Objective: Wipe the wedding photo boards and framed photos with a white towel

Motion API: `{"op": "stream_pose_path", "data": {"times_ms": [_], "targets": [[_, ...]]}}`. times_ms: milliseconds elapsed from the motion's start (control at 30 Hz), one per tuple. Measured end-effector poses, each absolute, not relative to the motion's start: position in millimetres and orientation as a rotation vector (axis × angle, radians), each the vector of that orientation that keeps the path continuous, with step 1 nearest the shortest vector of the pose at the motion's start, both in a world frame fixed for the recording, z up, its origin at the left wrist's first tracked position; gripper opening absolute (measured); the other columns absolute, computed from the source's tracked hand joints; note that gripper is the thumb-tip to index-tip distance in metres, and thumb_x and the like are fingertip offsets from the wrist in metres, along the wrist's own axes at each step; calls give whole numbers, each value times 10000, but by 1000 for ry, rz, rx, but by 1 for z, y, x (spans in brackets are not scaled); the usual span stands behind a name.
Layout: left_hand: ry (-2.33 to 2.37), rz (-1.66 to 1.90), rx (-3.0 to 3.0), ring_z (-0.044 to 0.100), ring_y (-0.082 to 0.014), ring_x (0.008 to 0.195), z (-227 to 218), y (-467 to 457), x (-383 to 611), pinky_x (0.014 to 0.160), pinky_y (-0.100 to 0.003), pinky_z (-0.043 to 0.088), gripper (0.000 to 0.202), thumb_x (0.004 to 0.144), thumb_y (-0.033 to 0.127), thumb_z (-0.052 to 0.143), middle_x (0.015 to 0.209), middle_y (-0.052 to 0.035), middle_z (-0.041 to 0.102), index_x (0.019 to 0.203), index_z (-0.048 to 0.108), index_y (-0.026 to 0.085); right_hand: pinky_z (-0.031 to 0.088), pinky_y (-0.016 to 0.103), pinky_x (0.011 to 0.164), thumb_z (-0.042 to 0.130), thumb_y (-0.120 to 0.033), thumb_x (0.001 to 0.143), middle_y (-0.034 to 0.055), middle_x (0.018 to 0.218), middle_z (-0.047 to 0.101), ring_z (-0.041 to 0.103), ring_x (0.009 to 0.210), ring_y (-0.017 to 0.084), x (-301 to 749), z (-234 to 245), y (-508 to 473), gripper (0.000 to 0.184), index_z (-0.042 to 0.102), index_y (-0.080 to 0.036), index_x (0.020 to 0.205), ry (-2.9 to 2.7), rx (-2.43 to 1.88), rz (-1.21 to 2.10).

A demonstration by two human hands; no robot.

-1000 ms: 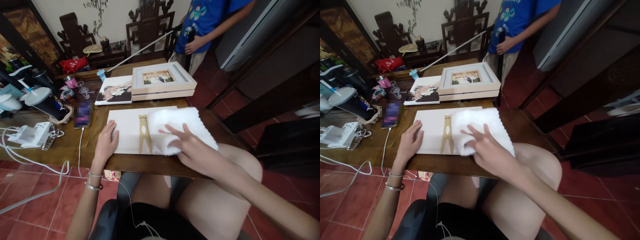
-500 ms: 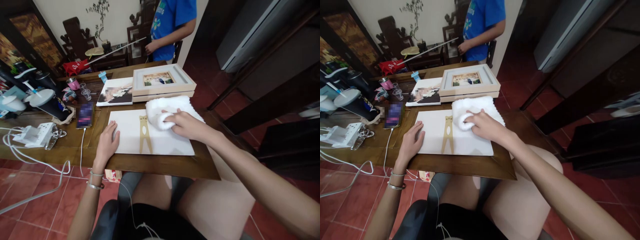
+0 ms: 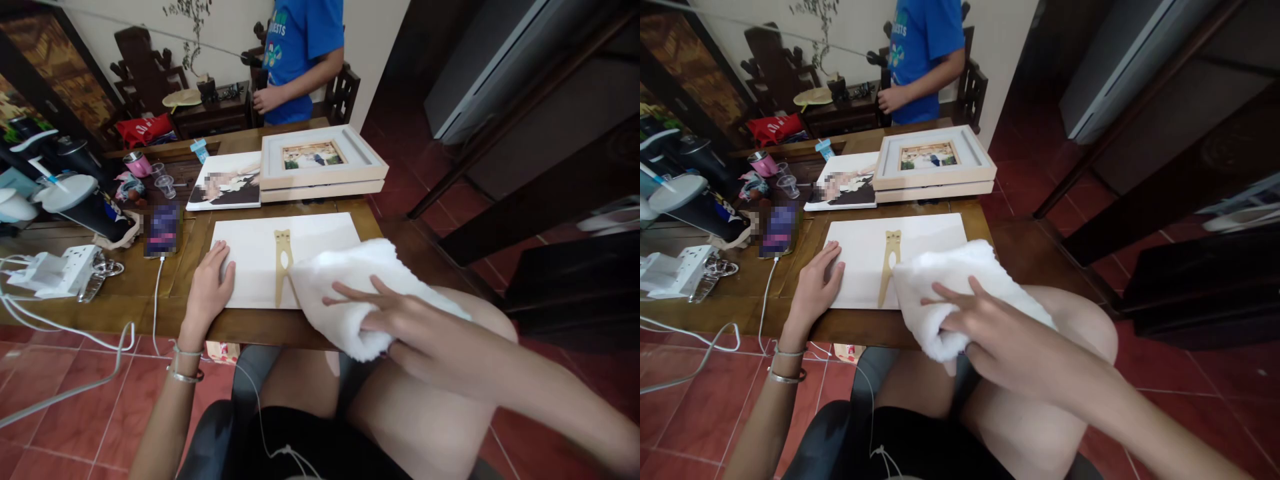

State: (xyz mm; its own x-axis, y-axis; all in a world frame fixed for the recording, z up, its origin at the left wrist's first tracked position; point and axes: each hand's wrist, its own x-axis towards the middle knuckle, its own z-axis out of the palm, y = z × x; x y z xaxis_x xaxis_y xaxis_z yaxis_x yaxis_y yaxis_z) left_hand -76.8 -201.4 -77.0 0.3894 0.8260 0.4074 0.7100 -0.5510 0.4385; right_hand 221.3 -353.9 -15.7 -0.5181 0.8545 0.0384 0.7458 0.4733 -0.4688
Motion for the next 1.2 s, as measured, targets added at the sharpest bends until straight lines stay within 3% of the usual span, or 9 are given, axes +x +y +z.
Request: {"op": "stream_pose_path", "data": {"times_ms": [167, 233, 300, 433, 500, 700, 900, 1100, 1200], "targets": [[1384, 865, 2440, 518, -292, 1358, -73, -204, -76, 1146, -507, 421, 368, 955, 266, 483, 1396, -191, 594, 1249, 631, 100, 332, 520, 1164, 374, 8, 689, 1, 963, 769, 665, 1157, 251, 241, -27, -279, 410, 655, -256, 829, -2383, -1456, 512], [1386, 866, 2435, 516, -296, 1360, -73, -204, -76, 1147, -503, 419, 375, 953, 259, 487, 1393, -204, 592, 1248, 631, 79, 346, 536, 1140, 375, 2, 709, 42, 1010, 768, 658, 1166, 272, 242, -35, -249, 421, 673, -229, 897, -2359, -1525, 407], [1388, 868, 2435, 516, -298, 1359, -73, -205, -76, 1149, -492, 420, 381, 952, 256, 486, 1388, -214, 593, 1246, 633, 62, 322, 603, 1126, 377, 8, 723, 116, 1143, 739, 533, 1323, 322, 237, -43, -231, 447, 676, -173, 1001, -2332, -1608, 281], [1387, 866, 2437, 518, -295, 1358, -73, -205, -76, 1154, -485, 416, 384, 955, 254, 484, 1387, -213, 594, 1251, 632, 60, 269, 749, 1078, 397, 22, 724, 238, 1422, 548, 334, 1439, 415, 219, -52, -246, 447, 656, -85, 1072, -2325, -1699, 111], [1388, 860, 2440, 515, -288, 1361, -73, -205, -76, 1158, -475, 415, 380, 959, 256, 479, 1394, -204, 591, 1256, 631, 74, 285, 762, 1071, 404, 28, 708, 234, 1472, 494, 340, 1433, 424, 210, -50, -274, 418, 667, -98, 1007, -2356, -1655, 121], [1381, 855, 2452, 506, -287, 1370, -74, -204, -76, 1164, -462, 410, 392, 963, 265, 476, 1403, -214, 580, 1263, 623, 60, 368, 653, 1114, 384, 29, 647, 113, 1434, 570, 413, 1409, 321, 204, -22, -348, 348, 614, -208, 753, -2449, -1432, 347], [1380, 859, 2459, 507, -293, 1367, -75, -204, -76, 1158, -489, 412, 387, 958, 248, 481, 1396, -212, 587, 1262, 618, 52, 311, 602, 1170, 398, 32, 650, 49, 1227, 718, 421, 1402, 284, 225, -33, -302, 431, 658, -236, 866, -2396, -1448, 405], [1389, 856, 2435, 501, -279, 1374, -73, -205, -76, 1154, -493, 417, 362, 957, 241, 491, 1413, -180, 583, 1267, 623, 109, 261, 738, 1108, 404, 24, 736, 215, 1350, 617, 352, 1432, 382, 226, -57, -240, 440, 659, -120, 1064, -2285, -1676, 147], [1390, 853, 2444, 507, -276, 1370, -74, -205, -76, 1153, -490, 420, 357, 959, 251, 488, 1413, -172, 585, 1264, 627, 128, 276, 731, 1109, 406, 33, 728, 210, 1414, 566, 365, 1428, 386, 218, -50, -257, 442, 656, -127, 1055, -2334, -1650, 156]]}}
